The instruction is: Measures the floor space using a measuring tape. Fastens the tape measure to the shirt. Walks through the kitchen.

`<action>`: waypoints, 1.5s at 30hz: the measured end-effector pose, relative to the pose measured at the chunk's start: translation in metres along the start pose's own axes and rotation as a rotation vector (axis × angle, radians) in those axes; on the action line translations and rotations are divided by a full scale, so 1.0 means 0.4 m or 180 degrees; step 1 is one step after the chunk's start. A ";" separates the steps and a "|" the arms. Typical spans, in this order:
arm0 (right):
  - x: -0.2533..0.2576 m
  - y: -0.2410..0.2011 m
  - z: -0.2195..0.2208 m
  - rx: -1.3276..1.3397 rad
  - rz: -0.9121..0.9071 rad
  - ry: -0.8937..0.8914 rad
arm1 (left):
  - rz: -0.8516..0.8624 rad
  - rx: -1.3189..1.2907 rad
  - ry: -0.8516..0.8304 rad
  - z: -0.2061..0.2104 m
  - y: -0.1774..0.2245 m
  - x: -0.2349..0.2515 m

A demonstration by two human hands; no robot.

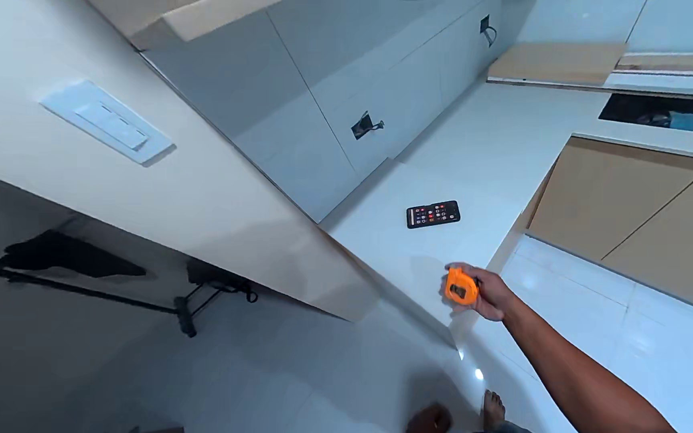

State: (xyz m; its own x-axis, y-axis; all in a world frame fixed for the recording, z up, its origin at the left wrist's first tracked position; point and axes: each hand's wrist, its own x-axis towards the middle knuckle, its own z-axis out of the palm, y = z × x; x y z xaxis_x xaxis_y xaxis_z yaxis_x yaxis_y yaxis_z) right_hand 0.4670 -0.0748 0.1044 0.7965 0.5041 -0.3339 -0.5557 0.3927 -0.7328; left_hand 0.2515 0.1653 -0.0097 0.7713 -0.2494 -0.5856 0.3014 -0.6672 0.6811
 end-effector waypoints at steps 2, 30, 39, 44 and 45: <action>-0.051 -0.013 0.026 -0.1546 0.0014 -0.0290 | 0.0103 -0.0835 0.1101 -0.084 0.155 -0.019; -0.452 -0.114 -0.332 -0.4123 0.1858 0.0636 | 0.0869 -0.3151 0.1855 -0.575 0.163 -0.027; -0.412 -0.097 -0.336 -0.4038 0.1926 0.0716 | 0.0978 -0.3445 0.1835 -0.573 0.140 -0.060; -0.399 -0.096 -0.320 -0.4007 0.1983 0.0775 | 0.1400 -0.3651 0.1543 -0.570 0.122 -0.078; -0.398 -0.095 -0.320 -0.3997 0.1968 0.0791 | 0.1522 -0.3767 0.1422 -0.569 0.118 -0.081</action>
State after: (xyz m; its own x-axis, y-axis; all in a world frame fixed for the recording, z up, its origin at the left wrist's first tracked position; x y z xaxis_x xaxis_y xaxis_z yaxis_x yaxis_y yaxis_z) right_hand 0.3919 -0.2683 0.1096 0.6008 0.1426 -0.7866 -0.3516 -0.8366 -0.4201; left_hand 0.3684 0.3017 0.1412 0.9823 0.1136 -0.1492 0.0780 0.4762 0.8759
